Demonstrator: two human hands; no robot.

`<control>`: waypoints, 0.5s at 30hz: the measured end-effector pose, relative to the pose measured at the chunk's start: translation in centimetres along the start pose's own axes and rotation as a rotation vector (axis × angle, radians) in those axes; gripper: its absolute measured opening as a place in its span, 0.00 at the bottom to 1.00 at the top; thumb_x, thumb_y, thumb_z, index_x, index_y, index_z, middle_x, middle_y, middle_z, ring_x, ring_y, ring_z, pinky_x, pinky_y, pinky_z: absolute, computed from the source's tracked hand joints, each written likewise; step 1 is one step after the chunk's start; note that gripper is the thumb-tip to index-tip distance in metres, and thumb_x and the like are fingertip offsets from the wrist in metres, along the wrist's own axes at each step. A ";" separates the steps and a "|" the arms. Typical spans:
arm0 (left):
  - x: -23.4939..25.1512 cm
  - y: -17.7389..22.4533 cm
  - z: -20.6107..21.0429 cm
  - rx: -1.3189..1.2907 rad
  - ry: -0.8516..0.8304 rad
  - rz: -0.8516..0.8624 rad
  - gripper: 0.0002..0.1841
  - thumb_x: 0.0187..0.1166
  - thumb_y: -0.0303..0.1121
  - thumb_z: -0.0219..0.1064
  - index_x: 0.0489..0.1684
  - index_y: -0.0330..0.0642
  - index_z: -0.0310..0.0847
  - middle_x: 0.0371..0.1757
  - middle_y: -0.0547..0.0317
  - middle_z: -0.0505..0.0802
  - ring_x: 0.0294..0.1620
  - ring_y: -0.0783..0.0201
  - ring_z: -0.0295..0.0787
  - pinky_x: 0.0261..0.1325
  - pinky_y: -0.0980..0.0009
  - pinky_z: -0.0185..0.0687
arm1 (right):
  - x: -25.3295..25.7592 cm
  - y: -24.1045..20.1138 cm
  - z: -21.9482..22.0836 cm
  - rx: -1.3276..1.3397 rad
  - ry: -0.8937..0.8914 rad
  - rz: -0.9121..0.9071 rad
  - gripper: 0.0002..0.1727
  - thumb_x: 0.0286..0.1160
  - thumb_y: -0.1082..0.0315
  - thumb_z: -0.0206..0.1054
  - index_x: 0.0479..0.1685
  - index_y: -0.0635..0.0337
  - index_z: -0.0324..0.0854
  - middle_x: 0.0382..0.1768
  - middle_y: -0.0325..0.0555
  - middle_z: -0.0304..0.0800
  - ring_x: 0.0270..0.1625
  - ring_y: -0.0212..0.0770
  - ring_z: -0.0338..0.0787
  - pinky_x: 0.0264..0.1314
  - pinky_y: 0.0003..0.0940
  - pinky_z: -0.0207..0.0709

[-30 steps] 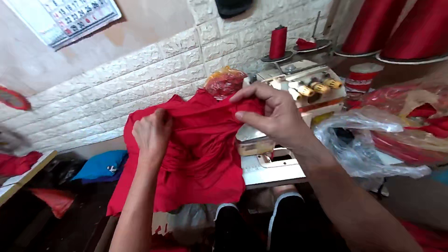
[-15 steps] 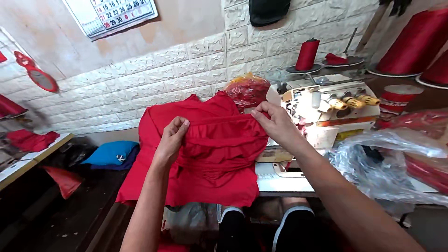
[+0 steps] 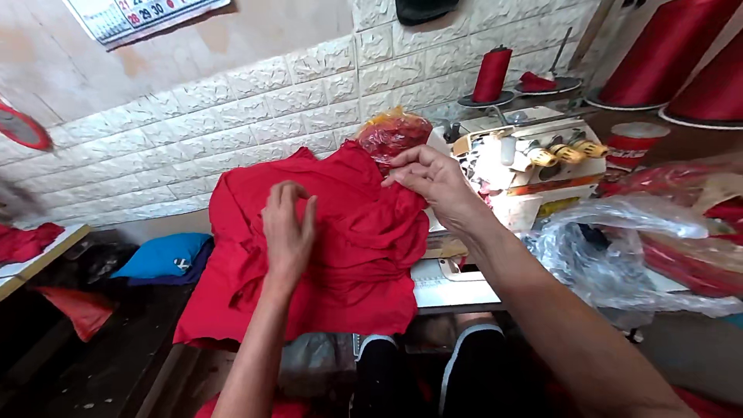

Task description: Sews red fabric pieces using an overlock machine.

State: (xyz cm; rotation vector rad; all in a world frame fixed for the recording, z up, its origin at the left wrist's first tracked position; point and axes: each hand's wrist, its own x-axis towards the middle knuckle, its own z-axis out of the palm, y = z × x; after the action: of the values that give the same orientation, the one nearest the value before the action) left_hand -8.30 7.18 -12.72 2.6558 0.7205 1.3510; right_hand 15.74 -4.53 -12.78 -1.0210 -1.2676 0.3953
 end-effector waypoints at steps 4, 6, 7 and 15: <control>-2.5 2.5 2.6 -0.282 -0.295 0.234 0.28 0.82 0.50 0.66 0.72 0.36 0.78 0.66 0.52 0.90 0.72 0.59 0.83 0.87 0.45 0.59 | 1.0 -0.3 0.2 0.160 -0.064 -0.026 0.15 0.82 0.75 0.49 0.56 0.60 0.82 0.48 0.42 0.95 0.40 0.30 0.93 0.34 0.24 0.84; -2.8 1.9 2.6 -0.198 -0.352 0.249 0.23 0.82 0.47 0.68 0.63 0.37 0.84 0.50 0.57 0.95 0.61 0.62 0.90 0.90 0.38 0.50 | 1.4 -0.5 -0.5 0.063 -0.068 -0.095 0.21 0.73 0.78 0.44 0.51 0.61 0.85 0.49 0.41 0.93 0.45 0.30 0.90 0.42 0.26 0.83; -2.5 1.9 1.6 -0.183 -0.388 0.172 0.18 0.83 0.42 0.68 0.57 0.36 0.87 0.46 0.56 0.96 0.57 0.62 0.92 0.89 0.39 0.54 | 1.6 -0.5 -1.0 -0.040 -0.063 -0.144 0.23 0.70 0.79 0.45 0.49 0.62 0.87 0.50 0.41 0.93 0.49 0.30 0.89 0.48 0.27 0.82; -0.3 -2.3 -3.4 -0.504 -0.271 -0.026 0.12 0.82 0.31 0.68 0.59 0.43 0.86 0.27 0.66 0.88 0.21 0.77 0.77 0.26 0.79 0.74 | 1.7 -0.3 -1.6 -0.584 -0.195 -0.349 0.15 0.70 0.55 0.76 0.50 0.53 0.92 0.45 0.45 0.84 0.47 0.36 0.85 0.50 0.34 0.81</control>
State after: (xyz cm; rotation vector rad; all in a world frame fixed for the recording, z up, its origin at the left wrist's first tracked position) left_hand -11.97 8.58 -11.43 2.3407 0.3255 0.9729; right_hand 17.60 -4.08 -11.45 -1.2316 -1.7580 -0.1649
